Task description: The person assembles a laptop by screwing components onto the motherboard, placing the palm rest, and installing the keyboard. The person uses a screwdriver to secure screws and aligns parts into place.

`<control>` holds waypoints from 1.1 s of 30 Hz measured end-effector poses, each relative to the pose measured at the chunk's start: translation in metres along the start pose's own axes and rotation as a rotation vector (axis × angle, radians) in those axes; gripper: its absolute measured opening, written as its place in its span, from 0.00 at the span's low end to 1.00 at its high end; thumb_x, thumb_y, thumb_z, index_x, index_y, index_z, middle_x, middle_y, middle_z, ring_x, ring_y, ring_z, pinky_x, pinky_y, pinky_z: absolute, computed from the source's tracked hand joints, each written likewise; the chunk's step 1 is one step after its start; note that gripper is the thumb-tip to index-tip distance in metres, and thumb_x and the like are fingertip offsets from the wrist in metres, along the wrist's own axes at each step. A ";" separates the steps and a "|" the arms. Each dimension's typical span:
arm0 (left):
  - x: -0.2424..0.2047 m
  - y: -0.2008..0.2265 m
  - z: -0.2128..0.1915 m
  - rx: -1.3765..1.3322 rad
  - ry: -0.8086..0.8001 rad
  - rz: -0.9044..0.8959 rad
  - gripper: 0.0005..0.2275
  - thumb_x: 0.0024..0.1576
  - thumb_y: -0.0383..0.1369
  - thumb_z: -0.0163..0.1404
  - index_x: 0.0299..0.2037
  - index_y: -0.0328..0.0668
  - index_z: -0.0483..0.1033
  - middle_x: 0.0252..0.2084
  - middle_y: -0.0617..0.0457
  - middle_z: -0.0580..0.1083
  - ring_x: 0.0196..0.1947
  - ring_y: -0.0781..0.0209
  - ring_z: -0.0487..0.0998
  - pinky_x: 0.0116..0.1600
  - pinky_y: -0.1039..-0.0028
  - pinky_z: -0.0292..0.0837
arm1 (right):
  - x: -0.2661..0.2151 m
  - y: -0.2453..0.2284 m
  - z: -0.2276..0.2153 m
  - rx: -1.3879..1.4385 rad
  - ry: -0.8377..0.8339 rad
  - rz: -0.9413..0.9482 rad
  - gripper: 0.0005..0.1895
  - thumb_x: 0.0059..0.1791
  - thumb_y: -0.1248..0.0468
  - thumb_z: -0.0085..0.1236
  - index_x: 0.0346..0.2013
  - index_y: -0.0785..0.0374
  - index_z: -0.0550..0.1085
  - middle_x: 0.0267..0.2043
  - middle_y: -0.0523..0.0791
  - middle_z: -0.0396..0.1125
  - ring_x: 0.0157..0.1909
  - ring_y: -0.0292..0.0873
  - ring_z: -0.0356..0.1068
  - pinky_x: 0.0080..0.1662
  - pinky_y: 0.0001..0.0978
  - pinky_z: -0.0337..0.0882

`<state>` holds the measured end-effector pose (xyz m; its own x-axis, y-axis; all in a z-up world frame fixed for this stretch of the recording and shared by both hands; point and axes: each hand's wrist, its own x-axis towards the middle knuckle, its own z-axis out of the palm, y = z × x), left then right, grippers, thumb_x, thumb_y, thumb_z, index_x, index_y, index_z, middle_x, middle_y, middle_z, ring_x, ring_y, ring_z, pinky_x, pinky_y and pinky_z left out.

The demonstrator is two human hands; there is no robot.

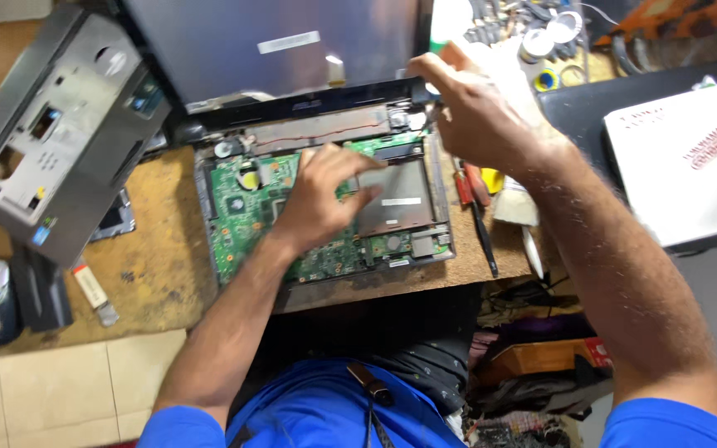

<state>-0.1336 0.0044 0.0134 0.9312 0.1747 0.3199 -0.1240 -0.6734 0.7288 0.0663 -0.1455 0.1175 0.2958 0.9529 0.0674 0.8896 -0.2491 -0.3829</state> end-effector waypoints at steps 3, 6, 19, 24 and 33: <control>-0.048 0.014 -0.033 0.051 0.124 -0.001 0.09 0.61 0.37 0.58 0.49 0.49 0.82 0.47 0.57 0.81 0.48 0.58 0.77 0.57 0.65 0.59 | 0.001 0.020 0.018 -0.633 0.139 0.031 0.18 0.63 0.46 0.48 0.42 0.52 0.78 0.44 0.39 0.74 0.28 0.43 0.74 0.25 0.41 0.71; -0.097 0.000 -0.052 0.169 0.264 -0.038 0.06 0.61 0.33 0.58 0.45 0.46 0.84 0.44 0.55 0.82 0.46 0.58 0.78 0.53 0.68 0.59 | -0.001 -0.005 -0.007 -0.260 -0.094 0.151 0.24 0.51 0.58 0.54 0.63 0.53 0.67 0.57 0.53 0.65 0.45 0.57 0.69 0.35 0.55 0.70; -0.159 -0.032 -0.061 0.129 0.373 -0.105 0.10 0.62 0.37 0.55 0.49 0.43 0.82 0.46 0.53 0.81 0.44 0.56 0.75 0.52 0.66 0.68 | -0.003 0.008 0.012 -0.514 0.018 0.088 0.13 0.56 0.55 0.62 0.55 0.51 0.80 0.50 0.54 0.72 0.41 0.53 0.74 0.35 0.51 0.76; -0.160 -0.032 -0.061 0.111 0.382 -0.092 0.10 0.65 0.36 0.52 0.48 0.41 0.82 0.45 0.51 0.81 0.45 0.53 0.74 0.52 0.64 0.71 | 0.001 0.009 0.015 -0.479 -0.087 0.131 0.03 0.55 0.70 0.62 0.42 0.64 0.81 0.49 0.58 0.72 0.43 0.51 0.75 0.36 0.41 0.81; -0.161 -0.036 -0.056 0.116 0.373 -0.149 0.11 0.66 0.40 0.50 0.49 0.46 0.81 0.45 0.55 0.79 0.45 0.54 0.73 0.53 0.62 0.70 | -0.029 0.014 0.021 -0.454 0.247 0.165 0.09 0.63 0.53 0.63 0.52 0.51 0.83 0.45 0.45 0.72 0.33 0.50 0.69 0.43 0.56 0.63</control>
<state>-0.2977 0.0410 -0.0307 0.7455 0.5105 0.4286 0.0624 -0.6937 0.7176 0.0627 -0.1728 0.0911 0.4684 0.8395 0.2752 0.8693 -0.4937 0.0263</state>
